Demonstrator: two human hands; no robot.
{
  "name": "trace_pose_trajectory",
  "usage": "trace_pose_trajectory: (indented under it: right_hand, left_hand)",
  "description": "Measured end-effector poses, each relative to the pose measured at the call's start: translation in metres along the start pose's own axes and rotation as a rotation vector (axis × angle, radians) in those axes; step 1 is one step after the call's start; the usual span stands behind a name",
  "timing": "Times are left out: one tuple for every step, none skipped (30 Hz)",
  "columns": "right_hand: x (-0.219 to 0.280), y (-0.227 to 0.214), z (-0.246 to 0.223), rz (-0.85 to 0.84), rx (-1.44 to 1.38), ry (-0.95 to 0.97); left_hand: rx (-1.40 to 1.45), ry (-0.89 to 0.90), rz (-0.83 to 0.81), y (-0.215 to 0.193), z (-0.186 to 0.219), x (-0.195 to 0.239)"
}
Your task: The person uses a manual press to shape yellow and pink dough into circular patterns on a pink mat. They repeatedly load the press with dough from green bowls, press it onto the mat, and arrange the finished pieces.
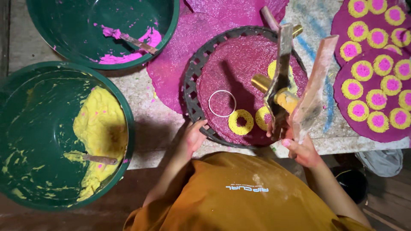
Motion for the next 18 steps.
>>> trace_pose_trajectory:
  right_hand:
    - [0.0,0.0,0.002,-0.001,-0.002,-0.002]
    - [0.0,-0.001,0.003,-0.004,-0.004,-0.005]
    - [0.001,-0.001,0.003,-0.007,-0.006,-0.008]
    - [0.002,0.0,0.003,-0.024,-0.008,-0.017]
    - [0.003,0.0,0.002,-0.041,-0.01,-0.027]
    - [0.005,0.0,0.0,-0.058,-0.013,-0.034]
    - [0.005,0.0,0.001,-0.057,0.023,-0.005]
    - [0.004,-0.002,0.0,-0.056,0.06,0.021]
    - [0.003,-0.003,-0.002,-0.055,0.097,0.048]
    - [0.001,0.0,-0.004,-0.124,0.092,0.075]
    - [-0.001,0.005,-0.006,-0.192,0.088,0.102]
    - [-0.004,0.009,-0.008,-0.261,0.085,0.124]
    - [-0.008,0.015,-0.007,-0.343,0.011,0.203]
    - [-0.008,0.023,-0.005,-0.427,-0.066,0.291]
    - [-0.008,0.032,-0.003,-0.51,-0.143,0.379]
    - [-0.009,0.039,0.0,-0.547,-0.192,0.48]
    - [-0.01,0.045,0.002,-0.584,-0.242,0.58]
    - [-0.01,0.049,0.001,-0.619,-0.293,0.682]
  left_hand:
    - [0.017,-0.002,-0.003,-0.002,-0.003,-0.003]
    - [0.03,-0.015,-0.025,-0.001,-0.004,-0.006]
    - [0.043,-0.029,-0.046,0.001,-0.004,-0.007]
    - [0.057,-0.044,-0.07,0.006,-0.003,-0.006]
    - [0.035,-0.022,-0.067,0.01,0.002,-0.004]
    - [0.013,-0.002,-0.063,0.016,0.007,0.002]
    - [-0.008,0.019,-0.058,0.024,0.014,0.008]
    - [-0.343,0.251,0.045,0.025,0.041,0.014]
    - [-0.677,0.484,0.151,0.033,0.071,0.027]
    - [-1.009,0.718,0.259,0.052,0.1,0.039]
    - [-0.851,0.679,0.159,0.072,0.106,0.034]
    - [-0.694,0.64,0.056,0.095,0.115,0.024]
    - [-0.537,0.596,-0.045,0.12,0.124,0.014]
    - [-0.38,0.545,-0.136,0.144,0.132,0.007]
    - [-0.145,0.426,-0.252,0.168,0.136,0.004]
    - [0.077,0.283,-0.34,0.191,0.14,-0.001]
    - [0.373,0.066,-0.447,0.215,0.14,0.001]
    - [0.357,0.105,-0.587,0.237,0.148,0.001]
Point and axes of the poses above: each hand's wrist, its own x-axis away from the middle knuckle, its own y-axis out of the palm, z = x × y, the point moved 7 cm from there along -x, towards the middle knuckle, and after that the axes turned 11 degrees about y, right-handed, at the moved point
